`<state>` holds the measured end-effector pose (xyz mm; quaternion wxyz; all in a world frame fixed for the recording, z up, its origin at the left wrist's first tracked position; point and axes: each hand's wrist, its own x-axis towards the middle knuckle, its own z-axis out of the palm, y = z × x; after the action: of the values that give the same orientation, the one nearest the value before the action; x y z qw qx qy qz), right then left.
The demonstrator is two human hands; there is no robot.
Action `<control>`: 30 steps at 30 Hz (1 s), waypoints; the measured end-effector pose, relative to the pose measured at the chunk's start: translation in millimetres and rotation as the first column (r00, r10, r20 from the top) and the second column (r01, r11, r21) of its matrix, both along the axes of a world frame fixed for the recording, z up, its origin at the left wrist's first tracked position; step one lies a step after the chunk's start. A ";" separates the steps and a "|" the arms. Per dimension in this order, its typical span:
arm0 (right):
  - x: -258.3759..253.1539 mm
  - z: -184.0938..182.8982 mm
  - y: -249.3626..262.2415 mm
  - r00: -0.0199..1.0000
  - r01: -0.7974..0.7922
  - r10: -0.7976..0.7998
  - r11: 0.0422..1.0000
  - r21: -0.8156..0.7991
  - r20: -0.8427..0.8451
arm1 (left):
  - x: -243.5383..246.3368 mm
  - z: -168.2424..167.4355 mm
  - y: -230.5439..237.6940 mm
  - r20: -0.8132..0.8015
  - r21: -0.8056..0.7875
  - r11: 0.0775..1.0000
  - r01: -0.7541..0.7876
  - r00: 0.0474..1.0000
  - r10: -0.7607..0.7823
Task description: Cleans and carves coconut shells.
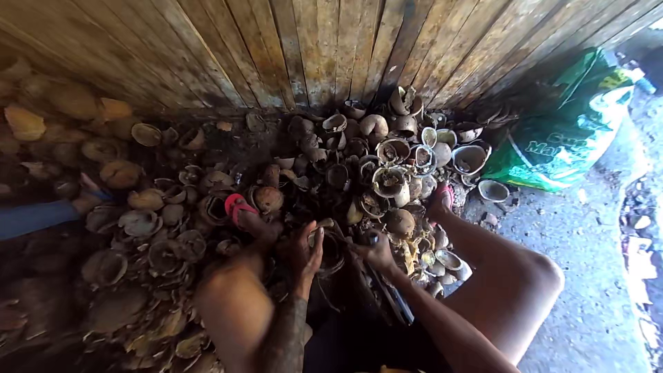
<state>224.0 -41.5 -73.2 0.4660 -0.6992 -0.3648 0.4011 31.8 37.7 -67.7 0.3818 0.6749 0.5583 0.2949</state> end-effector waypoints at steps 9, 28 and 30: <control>-32.5 36.9 -33.1 0.949 0.205 -0.237 0.965 -0.163 -0.209 | -5.8 17.6 0.9 0.189 -0.025 0.953 -0.301 0.935 0.300; -45.3 37.0 -39.9 0.939 0.289 -0.317 0.937 -0.196 -0.133 | -6.9 -24.0 -21.7 -0.019 0.319 0.948 -0.019 0.999 0.027; -42.0 46.7 -32.8 0.951 0.245 -0.277 0.946 -0.214 -0.136 | -9.1 -23.3 -21.2 -0.028 0.321 0.947 -0.004 1.000 0.013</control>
<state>182.1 -74.3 -26.5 0.4730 -0.7482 -0.1882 0.4255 22.8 16.5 -91.0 0.2571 0.7300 0.5114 0.3733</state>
